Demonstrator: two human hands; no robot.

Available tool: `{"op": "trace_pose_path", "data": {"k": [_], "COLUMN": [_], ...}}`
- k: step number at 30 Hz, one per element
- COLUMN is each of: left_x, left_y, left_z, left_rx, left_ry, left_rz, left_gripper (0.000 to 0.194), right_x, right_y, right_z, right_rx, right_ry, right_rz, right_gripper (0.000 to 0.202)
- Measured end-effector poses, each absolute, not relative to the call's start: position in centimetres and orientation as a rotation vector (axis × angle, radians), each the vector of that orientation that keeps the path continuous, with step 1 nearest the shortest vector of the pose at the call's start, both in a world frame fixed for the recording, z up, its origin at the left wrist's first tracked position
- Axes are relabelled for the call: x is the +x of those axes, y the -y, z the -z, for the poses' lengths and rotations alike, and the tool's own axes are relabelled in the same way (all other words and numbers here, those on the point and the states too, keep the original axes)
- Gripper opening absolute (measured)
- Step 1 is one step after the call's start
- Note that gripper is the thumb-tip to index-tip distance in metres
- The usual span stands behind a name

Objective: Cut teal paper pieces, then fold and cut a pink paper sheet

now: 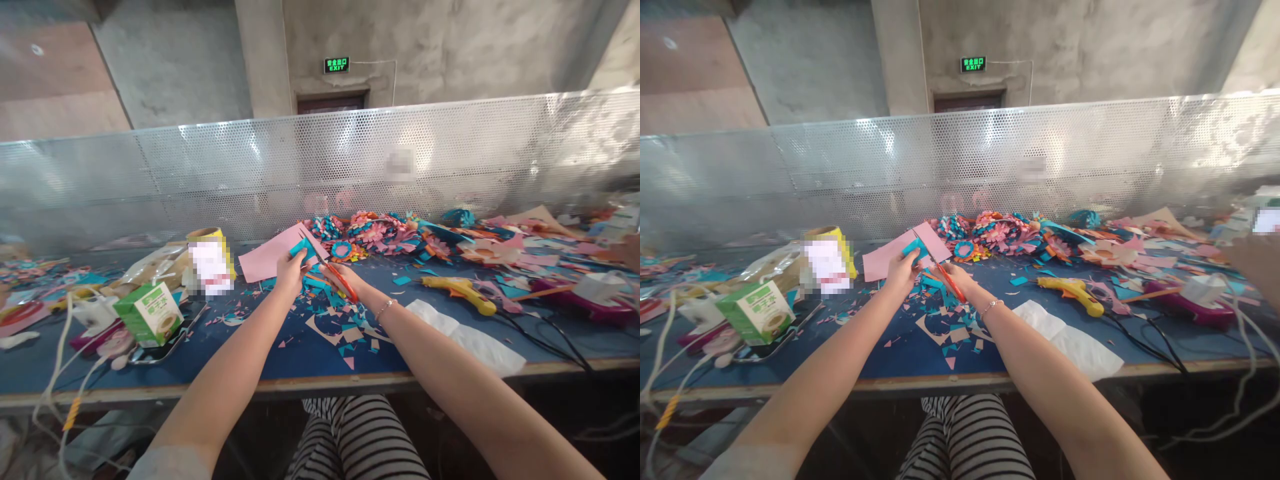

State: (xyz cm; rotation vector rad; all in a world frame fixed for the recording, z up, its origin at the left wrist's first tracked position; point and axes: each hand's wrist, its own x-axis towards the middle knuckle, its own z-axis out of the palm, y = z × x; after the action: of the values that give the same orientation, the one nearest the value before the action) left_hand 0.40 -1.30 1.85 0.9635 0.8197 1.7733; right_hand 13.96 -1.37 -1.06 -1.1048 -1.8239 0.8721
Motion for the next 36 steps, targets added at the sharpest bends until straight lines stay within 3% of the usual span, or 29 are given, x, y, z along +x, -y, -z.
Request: {"op": "trace_pose_path", "data": {"k": [14, 28, 36], "left_x": [-0.22, 0.08, -0.01], "left_y": [0.61, 0.63, 0.56], "left_z": [-1.75, -1.27, -1.11], "left_rx": [0.857, 0.923, 0.937], "left_ry": [-0.843, -0.84, -0.879], "left_rz": [-1.73, -1.688, -1.668], "left_gripper": [0.014, 0.018, 0.018], "right_x": [13.38, 13.49, 13.57], "right_y": [1.7, 1.87, 1.56], "right_z": [0.98, 1.03, 1.0], "right_rx": [-1.239, -1.193, -1.238], "right_ry": [1.85, 1.803, 1.844], "right_rz": [-0.807, -0.94, -0.822], "right_gripper": [0.039, 0.051, 0.051]}}
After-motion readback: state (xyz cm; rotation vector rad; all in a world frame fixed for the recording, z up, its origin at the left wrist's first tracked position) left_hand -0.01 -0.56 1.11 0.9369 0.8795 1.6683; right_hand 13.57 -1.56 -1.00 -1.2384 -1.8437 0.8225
